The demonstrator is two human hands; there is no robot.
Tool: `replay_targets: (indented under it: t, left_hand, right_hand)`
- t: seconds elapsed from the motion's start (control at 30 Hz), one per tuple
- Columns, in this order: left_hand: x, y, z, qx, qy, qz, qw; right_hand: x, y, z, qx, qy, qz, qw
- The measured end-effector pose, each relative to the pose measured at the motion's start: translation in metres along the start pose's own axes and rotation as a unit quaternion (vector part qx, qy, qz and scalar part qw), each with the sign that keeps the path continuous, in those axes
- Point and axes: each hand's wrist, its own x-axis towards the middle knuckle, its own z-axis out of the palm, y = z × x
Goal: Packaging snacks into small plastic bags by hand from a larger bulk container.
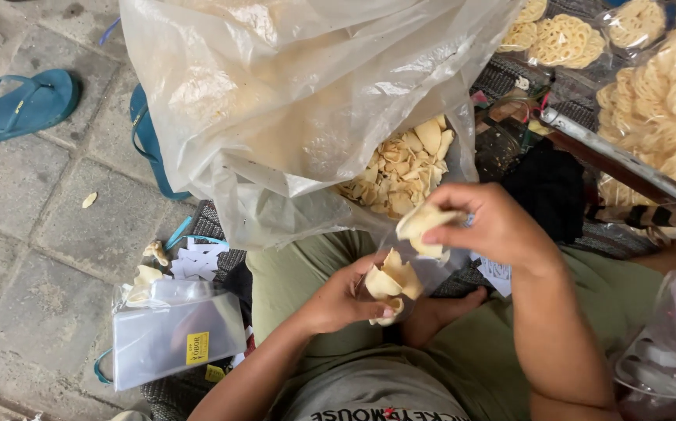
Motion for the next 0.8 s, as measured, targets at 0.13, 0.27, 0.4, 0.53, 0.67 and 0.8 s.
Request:
replay_targets:
  t: [0.13,0.27,0.4,0.53,0.67,0.8]
  left_hand:
    - [0.000,0.022,0.005,0.122,-0.013,0.046,0.991]
    - [-0.003,0.024,-0.001,0.114,-0.066,-0.019,0.991]
    - [-0.004,0.063,0.012,0.243,-0.147,-0.096,0.954]
    - [-0.024,0.050,0.005,0.227,-0.238,-0.151,0.932]
    - [-0.031,0.054,0.004,0.201,-0.195,-0.125,0.952]
    - [-0.035,0.050,-0.003,0.148,-0.111,-0.110,0.977]
  right_hand:
    - [-0.026,-0.026,-0.009,-0.285,-0.099,-0.045,0.952]
    - [-0.043,-0.031,-0.016,-0.306,-0.091,-0.050,0.946]
    - [-0.045,-0.028,0.024,-0.292,-0.220,-0.170,0.915]
    - [0.004,0.014,0.006,-0.049,-0.223,-0.181,0.957]
    - [0.085,0.135,0.018,-0.195,0.157,0.184,0.951]
    - [0.139,0.251,0.027,-0.334,0.363,0.109,0.863]
